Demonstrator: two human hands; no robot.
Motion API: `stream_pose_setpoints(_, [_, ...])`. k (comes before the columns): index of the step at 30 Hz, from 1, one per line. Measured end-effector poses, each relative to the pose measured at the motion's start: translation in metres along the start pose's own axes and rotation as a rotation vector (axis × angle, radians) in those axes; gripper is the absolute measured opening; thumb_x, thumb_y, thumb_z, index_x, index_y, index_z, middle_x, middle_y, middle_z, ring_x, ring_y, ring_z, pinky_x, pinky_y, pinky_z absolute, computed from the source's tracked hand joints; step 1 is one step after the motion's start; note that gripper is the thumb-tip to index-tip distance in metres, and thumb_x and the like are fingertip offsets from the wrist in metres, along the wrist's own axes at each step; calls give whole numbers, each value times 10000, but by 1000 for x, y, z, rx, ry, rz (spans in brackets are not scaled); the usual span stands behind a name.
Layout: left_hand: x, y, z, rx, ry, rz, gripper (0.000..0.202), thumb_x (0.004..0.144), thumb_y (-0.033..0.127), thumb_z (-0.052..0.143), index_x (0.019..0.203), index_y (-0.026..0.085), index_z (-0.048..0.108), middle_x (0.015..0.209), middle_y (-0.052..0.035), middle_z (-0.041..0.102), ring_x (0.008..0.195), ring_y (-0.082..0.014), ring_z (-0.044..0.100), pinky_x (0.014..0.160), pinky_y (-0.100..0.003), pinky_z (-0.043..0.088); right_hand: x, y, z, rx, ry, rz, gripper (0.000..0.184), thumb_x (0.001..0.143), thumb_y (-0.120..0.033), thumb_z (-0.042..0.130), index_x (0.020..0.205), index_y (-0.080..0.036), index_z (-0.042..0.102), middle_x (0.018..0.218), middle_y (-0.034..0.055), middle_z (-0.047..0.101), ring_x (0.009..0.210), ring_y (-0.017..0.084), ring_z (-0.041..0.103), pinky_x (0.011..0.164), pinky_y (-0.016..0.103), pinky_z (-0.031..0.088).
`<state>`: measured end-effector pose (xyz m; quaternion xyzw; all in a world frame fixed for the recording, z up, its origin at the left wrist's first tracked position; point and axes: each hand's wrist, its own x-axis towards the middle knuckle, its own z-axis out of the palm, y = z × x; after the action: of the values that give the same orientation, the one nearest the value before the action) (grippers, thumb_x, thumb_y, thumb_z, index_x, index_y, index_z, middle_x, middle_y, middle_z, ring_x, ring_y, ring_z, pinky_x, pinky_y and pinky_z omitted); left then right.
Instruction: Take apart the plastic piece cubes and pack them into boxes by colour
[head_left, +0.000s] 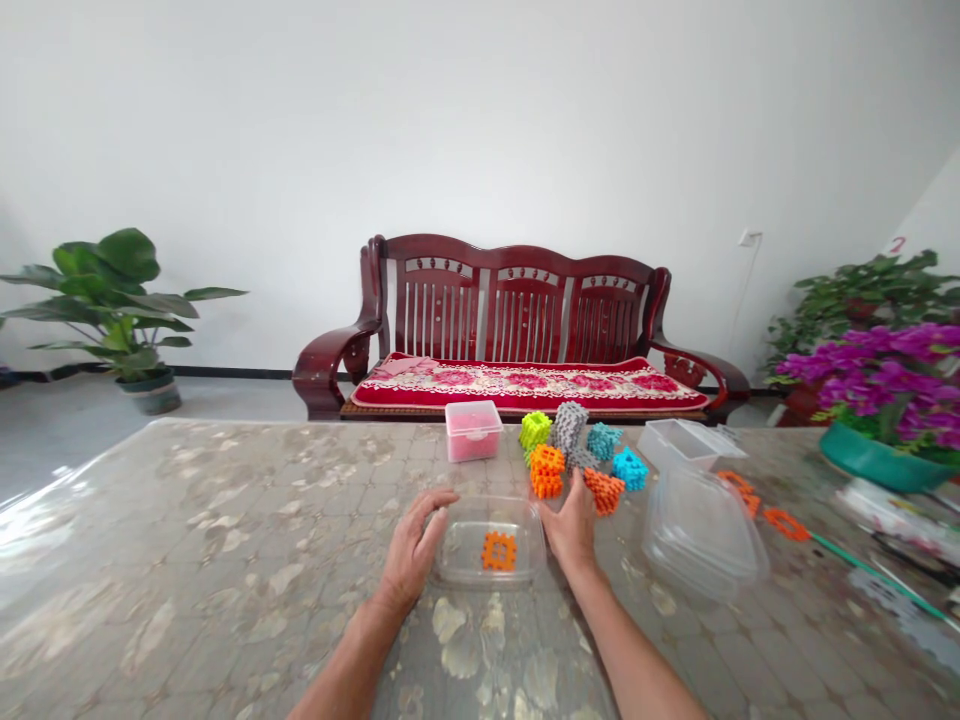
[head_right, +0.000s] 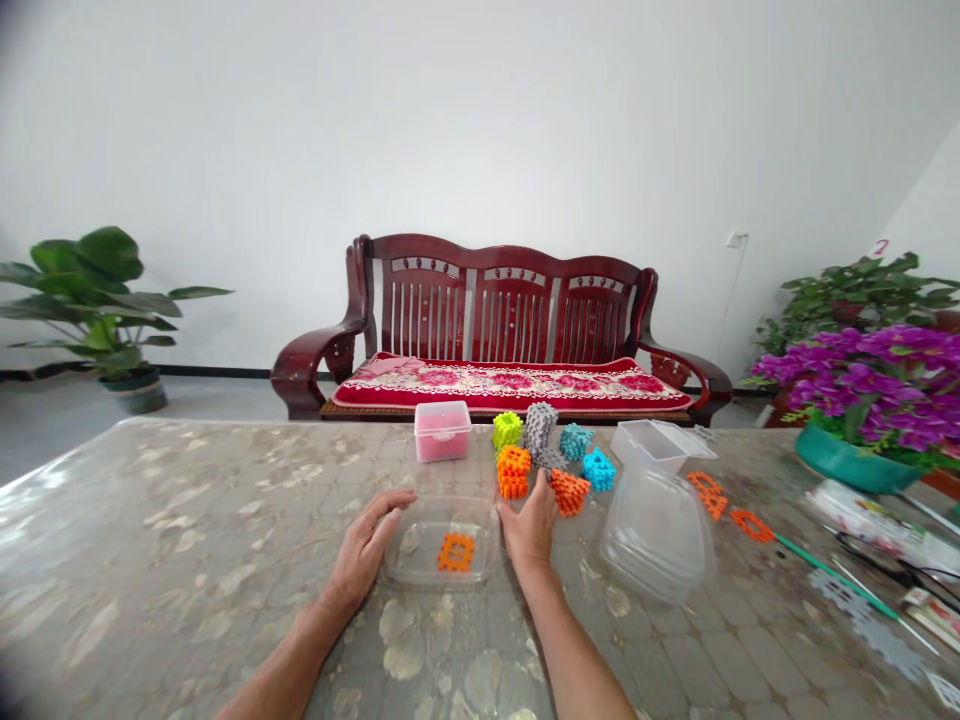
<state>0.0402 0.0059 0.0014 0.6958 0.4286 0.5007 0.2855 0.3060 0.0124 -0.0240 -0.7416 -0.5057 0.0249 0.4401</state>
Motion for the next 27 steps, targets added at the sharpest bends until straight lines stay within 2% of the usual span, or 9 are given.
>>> stream_pose_setpoints(5, [-3, 3, 2, 6, 35, -44, 350, 905, 423, 465, 1031, 194, 698, 1091, -89, 711, 1071, -262, 644, 995, -423, 492, 4, -20, 2, -187, -79, 38, 907, 758, -401, 656, 1492, -63, 243, 1299, 277, 554, 1220, 420, 510, 1003, 507, 385])
stream_pose_setpoints(9, [-9, 5, 0, 19, 49, -92, 352, 882, 433, 483, 1027, 196, 699, 1067, -83, 713, 1036, -259, 656, 946, -408, 517, 9, -25, 6, -250, -42, 45, 976, 726, -410, 706, 1513, -106, 216, 1219, 240, 618, 1146, 406, 562, 970, 492, 403])
stream_pose_setpoints(12, [-14, 5, -3, 10, 52, -129, 356, 882, 433, 483, 1050, 198, 693, 1051, -74, 716, 1001, -250, 664, 910, -391, 531, 11, -26, 8, -275, -23, 59, 964, 741, -400, 693, 1517, -98, 209, 1208, 243, 626, 1119, 393, 575, 967, 483, 404])
stream_pose_setpoints(16, [-15, 4, -5, -5, 34, -158, 377, 898, 427, 469, 1106, 188, 672, 1060, -76, 715, 994, -245, 667, 886, -383, 535, 13, -27, 8, -327, -60, 95, 908, 783, -394, 642, 1506, -37, 224, 1221, 267, 613, 1128, 393, 568, 960, 464, 412])
stream_pose_setpoints(22, [-13, 4, -4, -8, -12, -155, 381, 918, 421, 468, 1162, 194, 652, 1089, -76, 708, 996, -239, 667, 888, -386, 532, 9, -31, -1, -385, -78, 102, 811, 817, -369, 601, 1465, 6, 290, 1173, 271, 634, 1108, 381, 587, 961, 439, 406])
stream_pose_setpoints(27, [-13, 1, -4, 13, -43, -105, 384, 935, 412, 443, 1193, 196, 628, 1149, -88, 674, 1027, -237, 647, 934, -400, 509, -8, -23, -18, -353, -95, 81, 886, 835, -498, 595, 1452, 51, 274, 1171, 292, 627, 1132, 385, 582, 984, 447, 387])
